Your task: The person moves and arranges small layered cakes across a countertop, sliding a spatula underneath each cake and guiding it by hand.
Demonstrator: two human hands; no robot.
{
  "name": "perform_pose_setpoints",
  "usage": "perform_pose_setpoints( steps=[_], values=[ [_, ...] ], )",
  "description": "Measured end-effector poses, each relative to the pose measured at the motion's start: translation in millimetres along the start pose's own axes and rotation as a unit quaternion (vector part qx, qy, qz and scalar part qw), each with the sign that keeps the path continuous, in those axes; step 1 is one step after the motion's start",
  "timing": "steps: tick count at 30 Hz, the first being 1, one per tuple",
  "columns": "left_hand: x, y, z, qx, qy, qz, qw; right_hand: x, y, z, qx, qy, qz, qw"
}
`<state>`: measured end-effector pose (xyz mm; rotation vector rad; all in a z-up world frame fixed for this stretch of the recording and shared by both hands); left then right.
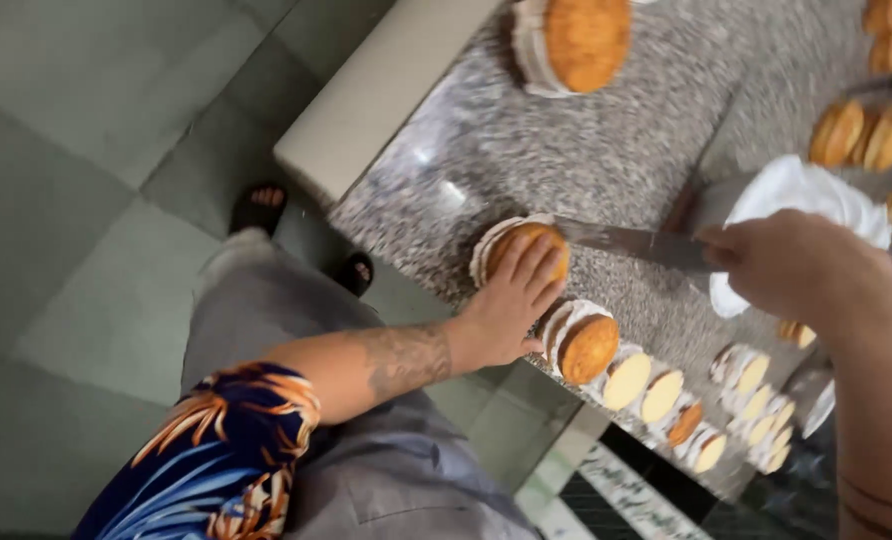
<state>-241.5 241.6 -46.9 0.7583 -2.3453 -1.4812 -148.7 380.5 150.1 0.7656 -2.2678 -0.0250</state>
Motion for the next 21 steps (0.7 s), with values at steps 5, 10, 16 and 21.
perform_pose_setpoints(
  steps=[5, 10, 16, 21],
  values=[
    [7.7, 0.4, -8.6, 0.029, 0.036, -0.078, 0.996, 64.3, 48.2, 86.0, 0.171, 0.024, 0.031, 0.984],
    [4.6, 10.6, -82.9, 0.085, -0.013, -0.155, 0.984, 137.5, 14.7, 145.9, 0.371, 0.230, -0.185, 0.881],
    [36.9, 7.8, -127.2, 0.153, -0.064, -0.261, 0.951, 159.7, -44.5, 133.9, 0.374, 0.274, -0.266, 0.845],
    [43.5, -43.8, -137.1, 0.200, -0.007, -0.025, 0.979, 130.1, -87.3, 17.0, 0.173, 0.180, -0.329, 0.911]
  ],
)
Point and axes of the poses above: each hand's wrist, its own x-axis away from the middle knuckle, its own y-axis out of the back of the hand, z = x × y, the point moved 6 cm from there along -x, towards the middle knuckle, and after that the axes turned 3 degrees about -x, right-handed, at the moved point
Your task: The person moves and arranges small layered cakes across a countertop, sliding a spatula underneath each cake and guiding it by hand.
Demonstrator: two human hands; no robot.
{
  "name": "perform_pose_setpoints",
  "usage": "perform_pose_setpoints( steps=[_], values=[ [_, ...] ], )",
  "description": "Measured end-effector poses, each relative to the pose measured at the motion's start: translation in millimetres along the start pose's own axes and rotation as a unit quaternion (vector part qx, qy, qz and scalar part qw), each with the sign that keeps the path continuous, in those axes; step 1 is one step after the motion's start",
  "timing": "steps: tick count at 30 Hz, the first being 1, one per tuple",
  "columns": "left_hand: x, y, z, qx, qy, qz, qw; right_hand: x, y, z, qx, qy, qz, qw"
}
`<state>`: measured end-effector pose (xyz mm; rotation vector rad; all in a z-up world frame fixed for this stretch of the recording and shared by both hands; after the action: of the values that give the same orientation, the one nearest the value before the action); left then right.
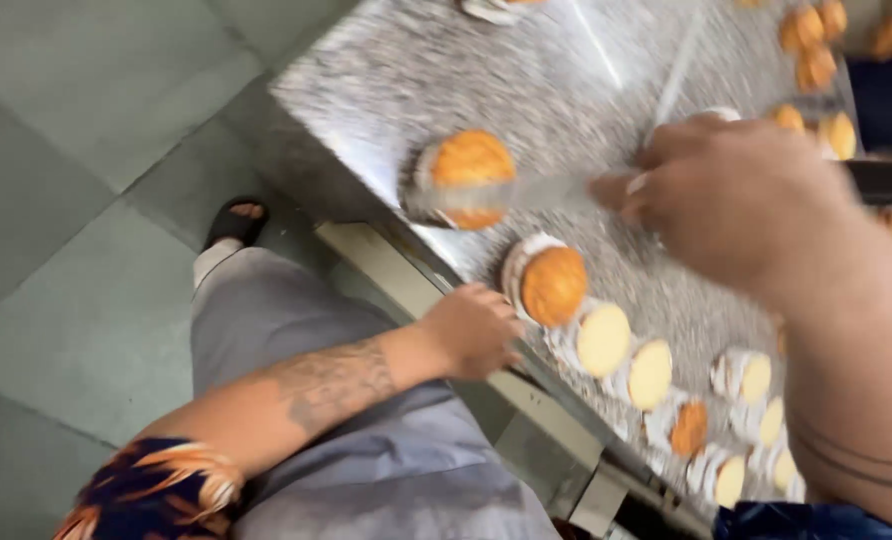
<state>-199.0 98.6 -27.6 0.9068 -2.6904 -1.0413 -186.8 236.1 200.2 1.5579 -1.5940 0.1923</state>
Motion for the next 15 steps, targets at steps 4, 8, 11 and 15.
perform_pose_setpoints(
  steps=[4, 8, 11, 15],
  values=[
    [-20.4, -20.6, -24.5, -0.084, -0.056, -0.019, 0.995, 54.7, -91.9, -53.0, -0.102, -0.181, 0.089, 0.974],
    [-69.3, -38.5, -30.7, -0.226, -0.093, 0.013, 0.970, 84.4, -191.2, -52.5, -0.195, -0.248, 0.304, 0.899],
    [-81.9, -46.1, -16.1, -0.265, -0.080, 0.045, 0.960, 104.8, -225.3, -40.6, -0.248, -0.254, 0.199, 0.913],
    [-86.9, -53.5, -10.0, -0.276, -0.078, 0.064, 0.956, 115.8, -246.1, -34.5, -0.289, -0.283, 0.207, 0.890]
  ],
)
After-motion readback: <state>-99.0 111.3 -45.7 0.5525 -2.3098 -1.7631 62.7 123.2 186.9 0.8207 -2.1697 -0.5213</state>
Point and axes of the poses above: each hand's wrist, its own x-axis away from the middle knuckle, its own y-axis out of the back of the hand, z = x × y, the point moved 6 cm from there along -x, towards the middle knuckle, and after that the axes turned 3 degrees about -x, right-handed, at the moved point
